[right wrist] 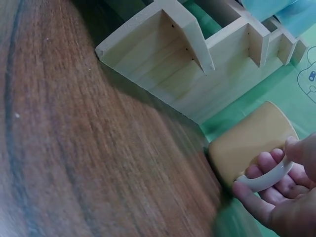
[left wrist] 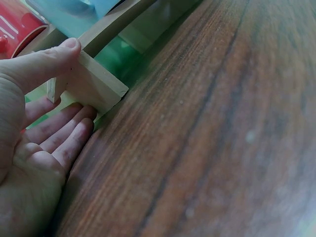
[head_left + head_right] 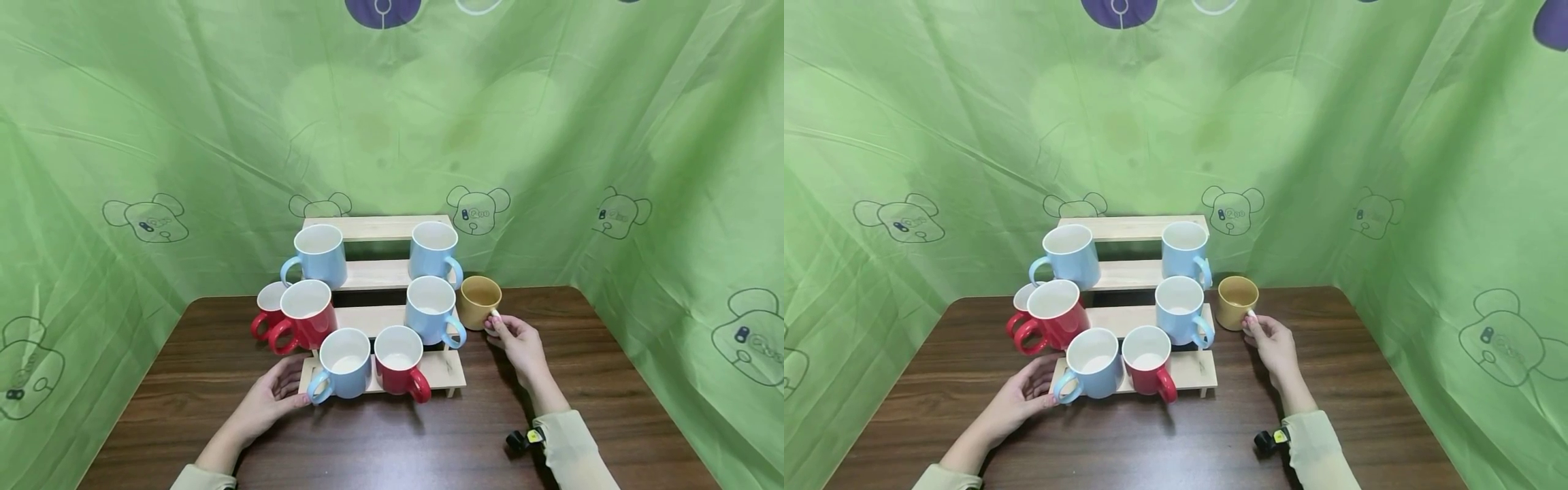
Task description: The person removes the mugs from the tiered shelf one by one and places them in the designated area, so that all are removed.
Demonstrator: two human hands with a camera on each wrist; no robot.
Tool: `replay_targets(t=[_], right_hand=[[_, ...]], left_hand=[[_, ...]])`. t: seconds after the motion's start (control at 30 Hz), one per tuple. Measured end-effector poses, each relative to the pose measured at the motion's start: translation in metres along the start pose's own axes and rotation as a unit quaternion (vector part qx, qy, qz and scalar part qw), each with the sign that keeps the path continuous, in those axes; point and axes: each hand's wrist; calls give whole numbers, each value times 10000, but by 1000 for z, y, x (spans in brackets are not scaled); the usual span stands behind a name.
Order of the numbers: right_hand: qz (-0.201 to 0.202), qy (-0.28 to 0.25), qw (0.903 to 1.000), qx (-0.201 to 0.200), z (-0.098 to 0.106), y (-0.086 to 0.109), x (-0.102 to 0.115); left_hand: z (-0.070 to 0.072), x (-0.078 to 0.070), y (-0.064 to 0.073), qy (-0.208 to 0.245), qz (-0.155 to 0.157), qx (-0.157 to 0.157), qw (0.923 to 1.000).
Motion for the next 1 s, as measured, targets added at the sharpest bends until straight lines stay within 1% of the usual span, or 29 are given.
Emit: replay_targets(t=[0.1, 0.23, 0.37, 0.5, 0.63, 0.73, 1.0], right_hand=[[-20, -43, 10000, -57, 2, 1, 3], [22, 157, 9992, -354, 7, 5, 10], [250, 578, 9951, -758, 12, 8, 20], [576, 681, 9914, -960, 14, 12, 34], [820, 477, 9912, -920, 12, 17, 47], [931, 326, 9920, -793, 8, 22, 56], [1157, 293, 9915, -513, -9, 36, 77]], left_hand=[[-1, 0, 0, 21, -9, 9, 10000], [-1, 1, 0, 32, 12, 35, 10000], [0, 1, 0, 19, 24, 31, 10000], [0, 1, 0, -9, 30, -3, 10000], [0, -1, 0, -6, 30, -12, 10000], [0, -2, 0, 29, 12, 9, 10000], [0, 0, 1, 40, 13, 35, 10000]])
Point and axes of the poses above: each hand's wrist, its own y-axis away from the middle knuckle, its own z-axis out of the back of the hand, x = y × z, and after that the axes turned 4 degrees about -z, right-handed
